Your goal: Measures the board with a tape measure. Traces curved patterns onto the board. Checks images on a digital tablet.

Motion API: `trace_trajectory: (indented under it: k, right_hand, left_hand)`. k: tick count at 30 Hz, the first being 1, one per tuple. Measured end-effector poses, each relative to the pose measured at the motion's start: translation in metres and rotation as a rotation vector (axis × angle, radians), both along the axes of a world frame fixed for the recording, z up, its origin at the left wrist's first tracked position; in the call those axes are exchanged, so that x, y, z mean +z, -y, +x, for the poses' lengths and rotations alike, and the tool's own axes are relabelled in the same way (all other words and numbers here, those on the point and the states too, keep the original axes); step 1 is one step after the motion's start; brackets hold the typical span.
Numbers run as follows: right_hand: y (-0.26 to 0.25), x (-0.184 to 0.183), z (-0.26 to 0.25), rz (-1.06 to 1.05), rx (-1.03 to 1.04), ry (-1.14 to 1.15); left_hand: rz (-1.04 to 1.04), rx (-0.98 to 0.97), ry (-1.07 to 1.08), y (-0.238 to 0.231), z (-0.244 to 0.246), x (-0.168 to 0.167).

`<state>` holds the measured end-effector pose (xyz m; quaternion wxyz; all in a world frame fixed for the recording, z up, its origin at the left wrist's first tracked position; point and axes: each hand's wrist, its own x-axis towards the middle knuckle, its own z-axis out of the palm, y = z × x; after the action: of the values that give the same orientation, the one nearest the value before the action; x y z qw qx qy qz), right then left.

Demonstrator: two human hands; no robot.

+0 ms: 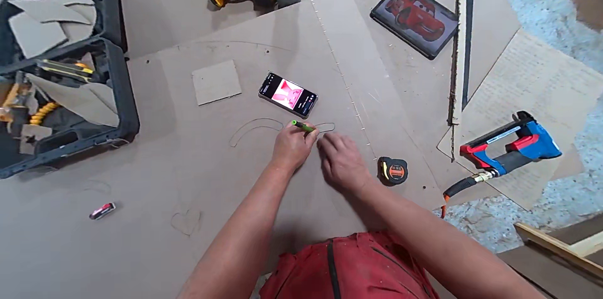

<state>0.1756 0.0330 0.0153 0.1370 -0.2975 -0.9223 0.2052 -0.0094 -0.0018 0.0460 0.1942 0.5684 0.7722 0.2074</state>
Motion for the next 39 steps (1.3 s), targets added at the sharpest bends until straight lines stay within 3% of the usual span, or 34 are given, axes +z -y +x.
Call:
trace_trajectory:
  k: [5,7,13,16,20,26,29,31,34,36,39]
  right_hand:
    - [-0.027,0.005,-0.014,-0.005,0.048,0.109]
    - [-0.028,0.008,-0.017,0.002,0.068,0.144]
    - [-0.046,0.029,-0.032,-0.036,0.089,0.217]
    - [-0.069,0.042,-0.044,-0.125,0.118,0.308]
    - [-0.097,0.05,-0.064,-0.184,0.175,0.462]
    - [-0.118,0.059,-0.089,-0.188,0.3,0.661]
    - [-0.122,0.062,-0.093,-0.18,0.336,0.681]
    - [-0.122,0.063,-0.094,-0.179,0.351,0.691]
    - [-0.123,0.063,-0.096,-0.168,0.372,0.7]
    - [-0.124,0.063,-0.095,-0.173,0.379,0.703]
    - [-0.125,0.063,-0.096,-0.175,0.392,0.718]
  left_hand:
    - [-0.008,0.038,0.133,0.001,-0.007,0.001]
    - [0.037,0.155,0.336,0.009,-0.015,0.012]
    - [0.49,0.537,0.965,0.047,-0.043,0.05]
    - [0.583,0.499,1.231,0.061,-0.053,0.066]
    - [0.492,0.468,1.414,0.064,-0.054,0.096]
    - [0.444,0.334,1.418,0.081,-0.038,0.119]
    - [0.513,0.45,1.386,0.081,-0.032,0.118]
    - [0.569,0.519,1.382,0.081,-0.027,0.11]
    - [0.64,0.443,1.336,0.085,-0.018,0.091]
    - [0.688,0.474,1.212,0.081,-0.014,0.073]
    - [0.546,0.515,0.949,0.073,-0.005,0.053]
